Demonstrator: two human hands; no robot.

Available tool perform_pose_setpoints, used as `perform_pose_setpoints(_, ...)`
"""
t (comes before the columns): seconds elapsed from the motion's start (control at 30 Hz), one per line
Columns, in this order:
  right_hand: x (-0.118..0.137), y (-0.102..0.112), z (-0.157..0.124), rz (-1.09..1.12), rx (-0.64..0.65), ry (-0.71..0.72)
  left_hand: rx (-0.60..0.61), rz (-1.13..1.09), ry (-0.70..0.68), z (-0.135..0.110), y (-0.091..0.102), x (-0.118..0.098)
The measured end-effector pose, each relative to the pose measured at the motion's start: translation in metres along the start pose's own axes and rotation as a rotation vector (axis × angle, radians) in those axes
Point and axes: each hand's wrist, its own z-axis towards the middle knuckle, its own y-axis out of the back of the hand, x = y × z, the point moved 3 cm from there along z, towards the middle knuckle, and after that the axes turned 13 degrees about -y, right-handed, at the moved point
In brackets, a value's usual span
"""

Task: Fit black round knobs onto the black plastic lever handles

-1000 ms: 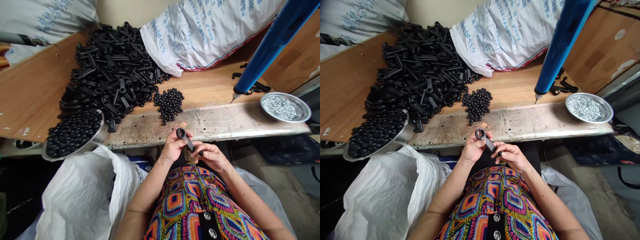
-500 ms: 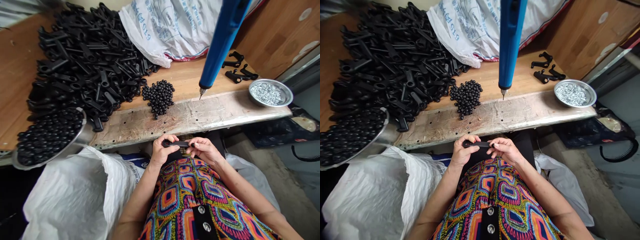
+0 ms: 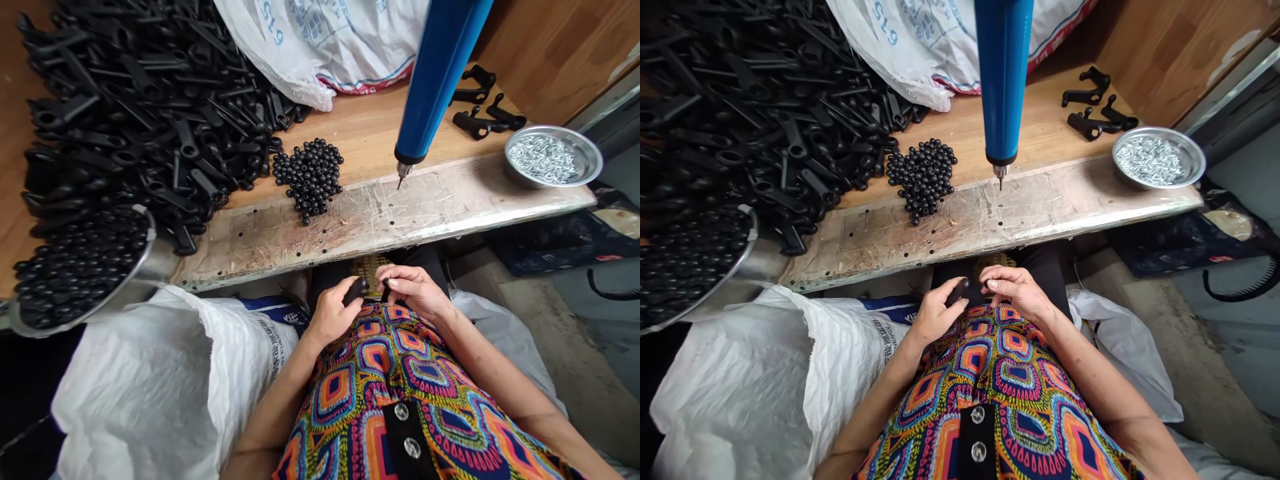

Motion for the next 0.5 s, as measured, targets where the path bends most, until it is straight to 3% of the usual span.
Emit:
perform_pose_setpoints(0.17,0.006,-0.004,0.004,0.039,0.009,0.010,-0.122,-0.270,0.003,0.011,0.015,-0.006)
perform_pose_setpoints(0.5,0.005,-0.022,0.020,0.171,0.128,-0.045,-0.220,-0.096,-0.092,0.026,0.007,-0.021)
